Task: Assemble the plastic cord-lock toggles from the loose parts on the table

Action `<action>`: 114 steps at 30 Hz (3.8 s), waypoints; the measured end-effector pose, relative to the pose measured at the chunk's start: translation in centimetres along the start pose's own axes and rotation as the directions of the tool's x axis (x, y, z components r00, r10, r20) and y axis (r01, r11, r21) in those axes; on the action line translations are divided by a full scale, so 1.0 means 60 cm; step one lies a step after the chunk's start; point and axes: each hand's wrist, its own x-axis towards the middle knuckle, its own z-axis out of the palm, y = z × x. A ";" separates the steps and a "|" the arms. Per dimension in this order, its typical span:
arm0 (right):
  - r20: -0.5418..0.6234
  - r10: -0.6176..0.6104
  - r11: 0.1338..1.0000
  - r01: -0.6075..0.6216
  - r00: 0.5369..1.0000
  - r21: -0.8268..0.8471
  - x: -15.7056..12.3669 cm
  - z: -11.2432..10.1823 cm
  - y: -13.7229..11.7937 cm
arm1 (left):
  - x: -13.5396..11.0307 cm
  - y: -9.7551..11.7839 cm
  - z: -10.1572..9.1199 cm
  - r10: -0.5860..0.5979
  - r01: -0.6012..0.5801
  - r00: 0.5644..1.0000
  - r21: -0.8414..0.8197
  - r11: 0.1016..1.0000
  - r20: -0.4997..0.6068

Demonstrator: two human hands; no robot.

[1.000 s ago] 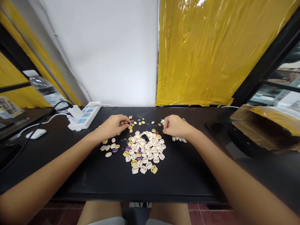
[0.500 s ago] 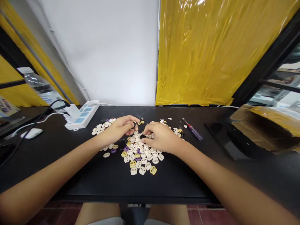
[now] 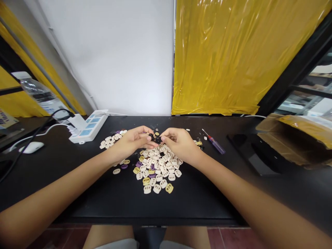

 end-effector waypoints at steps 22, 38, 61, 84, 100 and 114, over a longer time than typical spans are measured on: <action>-0.120 0.127 0.974 -0.101 0.985 0.203 0.001 0.000 -0.012 | -0.023 0.014 0.029 0.024 -0.023 1.000 0.326 0.945 0.000; -0.089 0.137 0.978 -0.120 0.987 0.170 0.000 0.010 -0.011 | -0.010 0.006 0.025 -0.050 0.051 0.990 -0.001 0.999 -0.130; -0.014 0.144 0.938 -0.132 0.989 0.320 -0.013 0.024 -0.019 | -0.021 0.000 0.040 0.090 -0.086 0.987 0.036 0.996 -0.136; 0.080 0.164 0.981 -0.171 0.983 0.088 -0.016 0.000 -0.032 | -0.031 0.006 0.043 0.097 -0.081 0.992 0.192 0.978 -0.076; 0.145 0.145 0.982 -0.160 0.979 0.103 -0.002 -0.030 -0.029 | -0.012 0.006 0.017 0.101 -0.094 0.991 0.093 0.991 -0.082; 0.233 0.034 0.997 -0.018 0.972 -0.070 -0.016 -0.010 -0.020 | -0.031 0.013 0.032 0.135 -0.151 0.988 0.289 0.945 0.074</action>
